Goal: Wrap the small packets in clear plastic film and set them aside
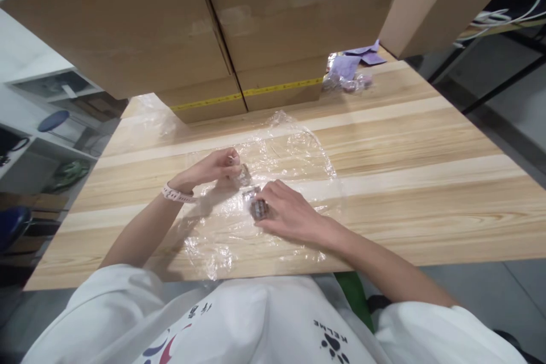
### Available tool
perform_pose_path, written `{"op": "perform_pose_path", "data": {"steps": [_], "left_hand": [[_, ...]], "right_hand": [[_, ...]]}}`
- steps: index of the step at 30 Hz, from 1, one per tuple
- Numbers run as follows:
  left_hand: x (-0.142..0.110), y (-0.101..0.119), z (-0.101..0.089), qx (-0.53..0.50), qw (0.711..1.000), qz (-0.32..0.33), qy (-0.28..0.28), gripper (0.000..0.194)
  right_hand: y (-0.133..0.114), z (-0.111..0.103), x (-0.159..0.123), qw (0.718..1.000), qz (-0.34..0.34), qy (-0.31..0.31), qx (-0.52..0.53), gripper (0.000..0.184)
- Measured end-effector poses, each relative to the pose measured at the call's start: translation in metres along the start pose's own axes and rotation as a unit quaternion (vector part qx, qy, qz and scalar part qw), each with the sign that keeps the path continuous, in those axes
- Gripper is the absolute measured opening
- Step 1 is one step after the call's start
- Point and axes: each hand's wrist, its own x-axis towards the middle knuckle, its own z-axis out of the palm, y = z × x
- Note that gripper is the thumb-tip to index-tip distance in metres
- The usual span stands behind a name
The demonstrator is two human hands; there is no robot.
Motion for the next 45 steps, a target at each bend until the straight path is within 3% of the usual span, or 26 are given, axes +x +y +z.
{"op": "perform_pose_path", "data": {"steps": [5,9,12,16,22,27,31,35,40,45], "left_hand": [[-0.02,-0.003,-0.003,-0.106,0.991,-0.032,0.08,0.026],[-0.042,-0.011,0.011,-0.121,0.992,-0.032,0.02,0.025],[-0.051,-0.016,0.029,-0.07,0.997,-0.024,0.021,0.021],[-0.047,-0.014,0.041,-0.082,0.996,-0.017,-0.021,0.016],[-0.035,-0.011,0.045,-0.085,0.994,-0.026,-0.065,0.016],[-0.038,0.003,0.04,-0.05,0.999,0.001,-0.012,0.014],[-0.031,0.018,0.036,0.012,0.999,0.037,0.023,0.011],[-0.01,0.01,0.042,-0.026,0.999,0.0,0.037,0.011],[0.004,-0.006,0.045,-0.156,0.985,-0.054,0.052,0.021],[0.0,-0.005,0.038,-0.081,0.993,-0.007,0.085,0.015]], "right_hand": [[0.002,-0.005,0.023,0.997,0.067,0.04,-0.012,0.026],[0.018,0.011,0.039,0.995,0.099,0.015,-0.004,0.036],[0.024,0.018,0.043,0.993,0.115,0.015,0.017,0.039],[0.023,0.022,0.042,0.992,0.115,0.02,0.044,0.04],[0.023,0.029,0.04,0.993,0.076,0.032,0.081,0.035],[0.016,0.025,0.037,0.985,0.071,0.088,0.131,0.037],[0.018,0.021,0.038,0.975,0.058,0.146,0.159,0.051],[0.036,0.019,0.041,0.954,0.133,0.107,0.245,0.065],[0.051,0.01,0.042,0.889,0.167,0.03,0.425,0.071],[0.052,0.009,0.043,0.858,0.178,0.049,0.479,0.053]]}}
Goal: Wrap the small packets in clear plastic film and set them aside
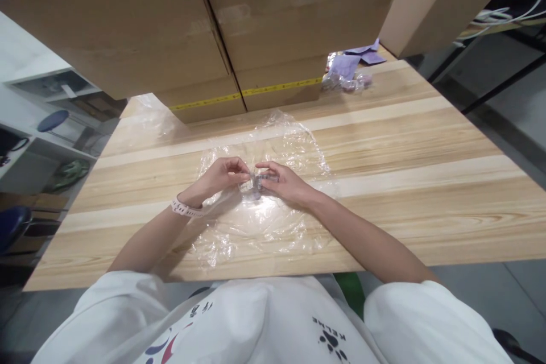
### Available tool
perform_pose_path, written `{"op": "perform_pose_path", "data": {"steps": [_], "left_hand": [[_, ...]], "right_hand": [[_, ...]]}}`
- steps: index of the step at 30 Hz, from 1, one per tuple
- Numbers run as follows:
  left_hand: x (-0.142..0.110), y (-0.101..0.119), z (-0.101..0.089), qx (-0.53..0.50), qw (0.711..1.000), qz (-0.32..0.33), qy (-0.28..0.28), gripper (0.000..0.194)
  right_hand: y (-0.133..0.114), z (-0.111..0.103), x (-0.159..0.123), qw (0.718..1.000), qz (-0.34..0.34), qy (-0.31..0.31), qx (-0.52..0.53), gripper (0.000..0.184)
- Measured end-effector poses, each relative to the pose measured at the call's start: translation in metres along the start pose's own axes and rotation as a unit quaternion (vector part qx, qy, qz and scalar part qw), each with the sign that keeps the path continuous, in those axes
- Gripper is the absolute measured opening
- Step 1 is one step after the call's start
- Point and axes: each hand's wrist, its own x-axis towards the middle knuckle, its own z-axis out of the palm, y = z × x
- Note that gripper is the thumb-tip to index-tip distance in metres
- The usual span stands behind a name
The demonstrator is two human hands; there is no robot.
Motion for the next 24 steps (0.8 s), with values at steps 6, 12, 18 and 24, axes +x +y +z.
{"op": "perform_pose_path", "data": {"steps": [6,12,18,24], "left_hand": [[-0.008,0.0,-0.004,0.004,0.997,-0.021,-0.078,0.011],[-0.008,-0.003,-0.014,-0.048,0.995,-0.06,-0.064,0.014],[-0.013,0.004,-0.031,-0.115,0.992,-0.056,-0.024,0.02],[-0.021,0.024,-0.055,-0.14,0.99,-0.024,-0.006,0.021]], "right_hand": [[0.007,0.001,0.005,0.999,-0.004,0.024,0.043,0.043],[0.005,-0.002,0.007,0.993,0.012,0.037,0.109,0.051],[0.006,-0.004,0.011,0.985,-0.004,0.088,0.149,0.047],[0.016,0.003,0.011,0.993,-0.063,0.094,-0.023,0.036]]}}
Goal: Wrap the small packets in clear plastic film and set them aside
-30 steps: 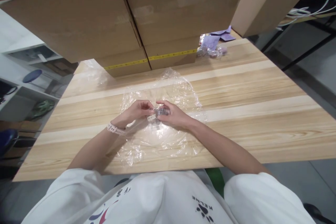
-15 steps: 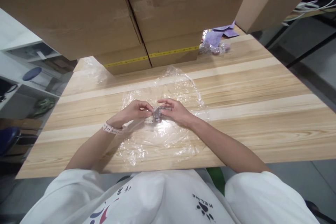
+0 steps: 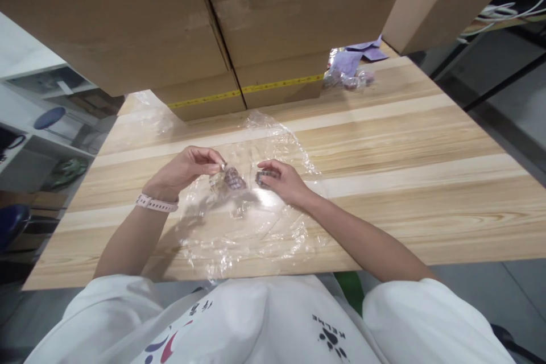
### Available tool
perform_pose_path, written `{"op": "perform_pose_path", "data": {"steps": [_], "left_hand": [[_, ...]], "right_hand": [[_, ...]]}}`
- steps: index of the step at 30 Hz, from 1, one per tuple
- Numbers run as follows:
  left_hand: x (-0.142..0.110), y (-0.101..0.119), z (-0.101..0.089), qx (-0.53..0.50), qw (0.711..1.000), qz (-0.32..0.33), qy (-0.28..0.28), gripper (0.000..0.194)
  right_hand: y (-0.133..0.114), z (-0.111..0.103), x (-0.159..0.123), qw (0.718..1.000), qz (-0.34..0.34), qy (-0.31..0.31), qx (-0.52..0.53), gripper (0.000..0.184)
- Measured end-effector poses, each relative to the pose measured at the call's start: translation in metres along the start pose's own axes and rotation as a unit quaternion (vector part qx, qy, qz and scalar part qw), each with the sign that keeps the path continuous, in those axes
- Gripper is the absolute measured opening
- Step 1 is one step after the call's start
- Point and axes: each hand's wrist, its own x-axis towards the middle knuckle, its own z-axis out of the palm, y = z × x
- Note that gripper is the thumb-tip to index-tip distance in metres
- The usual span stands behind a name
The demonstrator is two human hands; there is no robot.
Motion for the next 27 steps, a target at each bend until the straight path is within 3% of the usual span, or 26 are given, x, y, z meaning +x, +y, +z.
{"op": "perform_pose_path", "data": {"steps": [3,7,10,13,16,22,25,27], "left_hand": [[-0.003,0.008,-0.011,-0.012,0.999,0.036,0.032,0.017],[0.004,0.011,0.0,-0.034,0.999,0.036,0.003,0.016],[0.02,0.007,0.028,-0.025,0.999,0.011,-0.034,0.017],[0.039,0.003,0.056,0.022,0.999,0.029,0.004,0.011],[0.054,0.001,0.075,0.081,0.995,0.052,0.039,0.007],[0.081,0.015,0.104,0.137,0.982,0.123,0.031,0.002],[0.104,0.024,0.122,0.135,0.967,0.207,0.055,0.012],[0.125,0.026,0.139,0.122,0.963,0.23,0.064,0.027]], "right_hand": [[0.002,0.0,0.001,0.998,-0.023,0.028,-0.046,0.034],[-0.008,-0.002,0.003,0.995,-0.015,0.091,0.046,0.033],[-0.021,0.0,-0.001,0.995,0.025,0.029,0.089,0.03],[-0.03,0.003,-0.008,0.993,0.054,-0.05,0.095,0.042],[-0.03,0.002,-0.01,0.991,0.061,-0.063,0.101,0.048],[-0.033,-0.018,-0.003,0.996,0.014,0.035,0.085,0.049],[-0.048,-0.05,0.0,0.995,-0.045,0.093,0.017,0.045],[-0.055,-0.083,0.003,0.977,-0.089,0.177,-0.075,0.043]]}}
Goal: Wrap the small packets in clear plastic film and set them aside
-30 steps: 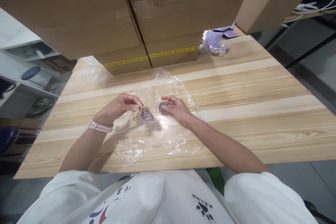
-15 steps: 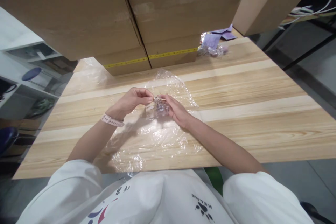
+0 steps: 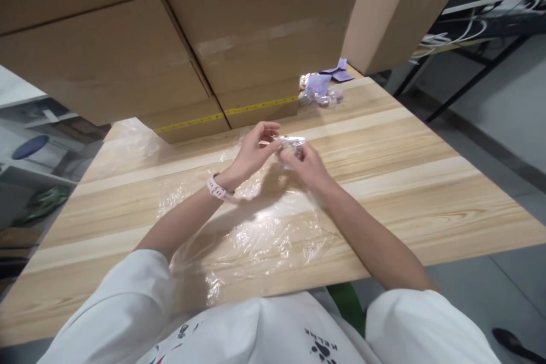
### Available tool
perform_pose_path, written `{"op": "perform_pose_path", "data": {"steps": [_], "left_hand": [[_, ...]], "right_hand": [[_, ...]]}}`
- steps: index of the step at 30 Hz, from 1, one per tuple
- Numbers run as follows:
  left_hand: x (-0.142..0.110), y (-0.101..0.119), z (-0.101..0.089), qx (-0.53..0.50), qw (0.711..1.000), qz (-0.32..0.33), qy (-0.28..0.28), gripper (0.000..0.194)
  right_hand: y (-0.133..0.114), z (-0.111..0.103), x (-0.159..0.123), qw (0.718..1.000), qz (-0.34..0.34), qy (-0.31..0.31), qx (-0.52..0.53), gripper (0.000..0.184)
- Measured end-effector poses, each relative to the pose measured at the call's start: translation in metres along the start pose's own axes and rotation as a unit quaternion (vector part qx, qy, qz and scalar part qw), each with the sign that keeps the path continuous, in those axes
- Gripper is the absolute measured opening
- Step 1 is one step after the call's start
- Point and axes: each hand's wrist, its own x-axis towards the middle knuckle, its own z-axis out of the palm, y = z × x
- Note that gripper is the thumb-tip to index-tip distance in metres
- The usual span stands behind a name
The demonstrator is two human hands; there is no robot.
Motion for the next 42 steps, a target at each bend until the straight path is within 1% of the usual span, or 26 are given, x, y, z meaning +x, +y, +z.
{"op": "perform_pose_path", "data": {"steps": [1,2,4,5,6,8,9,11,13,15,18,20,22,24,27,29,31,33,36,39,42], "left_hand": [[0.01,-0.003,0.011,-0.008,1.0,-0.009,-0.008,0.034],[0.02,-0.008,0.024,-0.014,0.999,-0.026,-0.026,0.042],[0.04,-0.021,0.051,-0.002,0.996,-0.053,-0.071,0.059],[0.049,-0.028,0.065,0.016,0.994,-0.057,-0.091,0.068],[0.058,-0.035,0.079,0.036,0.992,-0.057,-0.108,0.077],[0.076,-0.048,0.106,0.073,0.987,-0.066,-0.128,0.092],[0.086,-0.054,0.118,0.086,0.985,-0.076,-0.132,0.099],[0.105,-0.064,0.138,0.116,0.981,-0.093,-0.125,0.108],[0.128,-0.072,0.153,0.165,0.976,-0.095,-0.105,0.11],[0.152,-0.08,0.16,0.222,0.967,-0.093,-0.079,0.105],[0.19,-0.092,0.162,0.28,0.955,-0.086,-0.052,0.094],[0.212,-0.1,0.159,0.289,0.953,-0.083,-0.047,0.089],[0.231,-0.107,0.155,0.283,0.955,-0.081,-0.042,0.085],[0.244,-0.113,0.15,0.276,0.958,-0.074,-0.033,0.08],[0.257,-0.121,0.143,0.266,0.962,-0.051,-0.032,0.075],[0.261,-0.125,0.14,0.253,0.966,-0.037,-0.039,0.08],[0.261,-0.127,0.138,0.242,0.969,-0.022,-0.046,0.086],[0.256,-0.126,0.136,0.241,0.969,-0.011,-0.054,0.088],[0.244,-0.118,0.132,0.255,0.963,-0.014,-0.089,0.089],[0.227,-0.105,0.123,0.267,0.953,-0.028,-0.144,0.089],[0.208,-0.09,0.114,0.265,0.947,-0.035,-0.178,0.091]], "right_hand": [[0.002,-0.017,0.009,0.997,-0.025,0.053,-0.05,0.043],[0.006,-0.036,0.018,0.987,-0.048,0.115,-0.098,0.043],[0.019,-0.072,0.038,0.95,-0.085,0.236,-0.184,0.047],[0.027,-0.088,0.048,0.928,-0.098,0.281,-0.225,0.05],[0.036,-0.102,0.057,0.907,-0.108,0.308,-0.265,0.054],[0.052,-0.123,0.076,0.881,-0.1,0.319,-0.336,0.061],[0.058,-0.13,0.085,0.873,-0.082,0.313,-0.364,0.063],[0.066,-0.136,0.103,0.863,-0.033,0.297,-0.408,0.064],[0.069,-0.137,0.122,0.849,0.005,0.283,-0.445,0.067],[0.07,-0.136,0.144,0.835,0.029,0.267,-0.48,0.074],[0.07,-0.136,0.18,0.818,0.059,0.244,-0.518,0.086],[0.07,-0.137,0.204,0.812,0.07,0.233,-0.531,0.092],[0.071,-0.136,0.228,0.812,0.072,0.231,-0.531,0.094],[0.073,-0.133,0.252,0.822,0.066,0.236,-0.515,0.093],[0.076,-0.126,0.286,0.841,0.04,0.229,-0.488,0.089],[0.077,-0.124,0.304,0.854,0.015,0.208,-0.477,0.082],[0.077,-0.127,0.315,0.866,-0.013,0.18,-0.466,0.076],[0.077,-0.133,0.319,0.877,-0.041,0.155,-0.452,0.076],[0.074,-0.143,0.312,0.887,-0.077,0.134,-0.435,0.086],[0.074,-0.148,0.295,0.892,-0.104,0.114,-0.426,0.1],[0.076,-0.149,0.272,0.899,-0.122,0.107,-0.406,0.108]]}}
